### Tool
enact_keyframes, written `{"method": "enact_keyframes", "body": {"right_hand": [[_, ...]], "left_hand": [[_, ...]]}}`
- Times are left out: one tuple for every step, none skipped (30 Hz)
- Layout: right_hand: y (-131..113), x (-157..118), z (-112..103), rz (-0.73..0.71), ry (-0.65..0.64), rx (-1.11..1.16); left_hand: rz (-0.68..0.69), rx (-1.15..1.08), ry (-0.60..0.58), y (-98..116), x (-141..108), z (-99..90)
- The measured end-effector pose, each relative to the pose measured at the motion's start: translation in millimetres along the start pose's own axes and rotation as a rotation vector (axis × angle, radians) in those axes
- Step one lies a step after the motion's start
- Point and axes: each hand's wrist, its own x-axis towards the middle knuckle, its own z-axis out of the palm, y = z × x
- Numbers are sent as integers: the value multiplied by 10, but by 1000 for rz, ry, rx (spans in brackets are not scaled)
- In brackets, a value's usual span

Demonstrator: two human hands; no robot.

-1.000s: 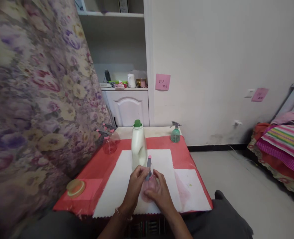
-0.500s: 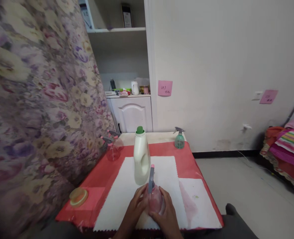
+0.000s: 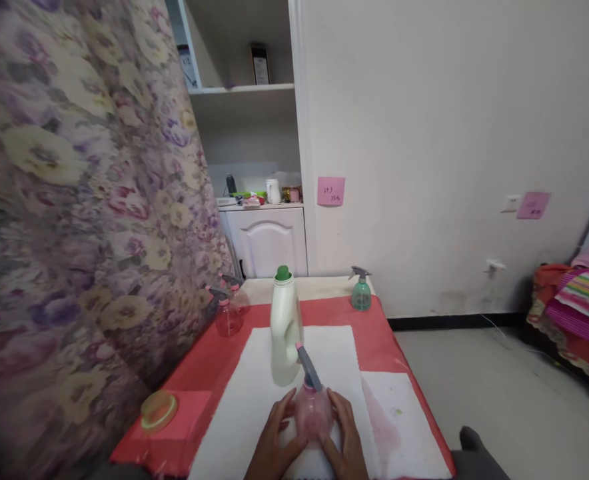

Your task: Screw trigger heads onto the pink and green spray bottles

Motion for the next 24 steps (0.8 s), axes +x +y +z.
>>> {"method": "enact_keyframes", "body": {"right_hand": [[7,-2,3,6,14,20],[9,-3,12,13,28,40],[6,-3,24,21,33,57],[-3,-1,37,27,27,70],[-18,1,47,31,20,80],[-38,3,52,32,14,90],[-61,3,53,31,9,95],[-86,1,50,29,5,95],[-111,-3,42,27,1,90],[-135,-8,31,27,-1,81],[-157,-15,19,28,-1,71],[-177,-22,7,29,-2,62],[-195,-28,-4,29,-4,54],[-210,-33,-12,28,-6,46],[-224,-36,-17,26,-9,36],[-236,-38,-18,19,-14,25],[-246,-39,-15,11,-19,12],[-254,-38,-8,2,-21,3],[-258,-38,2,-4,-18,-3],[-259,-37,15,-5,-10,-8],[-255,-37,30,-2,1,-13],[-246,-37,47,5,11,-22],[-231,-37,65,13,18,-35],[-209,-39,84,20,21,-49]], "left_hand": [[4,19,1,8,10,0],[11,28,-6,21,28,1],[22,22,-20,39,50,4],[33,-4,-46,64,74,10],[40,-52,-82,94,96,20],[42,-113,-119,131,112,34],[42,-174,-155,171,120,51],[45,-224,-183,212,118,69],[51,-256,-196,250,108,88],[57,-268,-197,283,89,105],[61,-265,-185,306,66,120],[61,-250,-172,318,40,132],[59,-230,-157,319,15,140],[60,-209,-139,312,-9,146],[64,-184,-119,297,-28,150],[68,-156,-95,280,-43,153],[67,-125,-75,263,-53,155],[54,-94,-53,247,-60,158],[33,-67,-29,233,-65,161],[10,-48,-9,222,-68,163],[-5,-40,11,211,-72,161],[-13,-42,31,199,-77,151],[-24,-53,42,183,-84,128],[-39,-66,50,163,-91,89]]}}
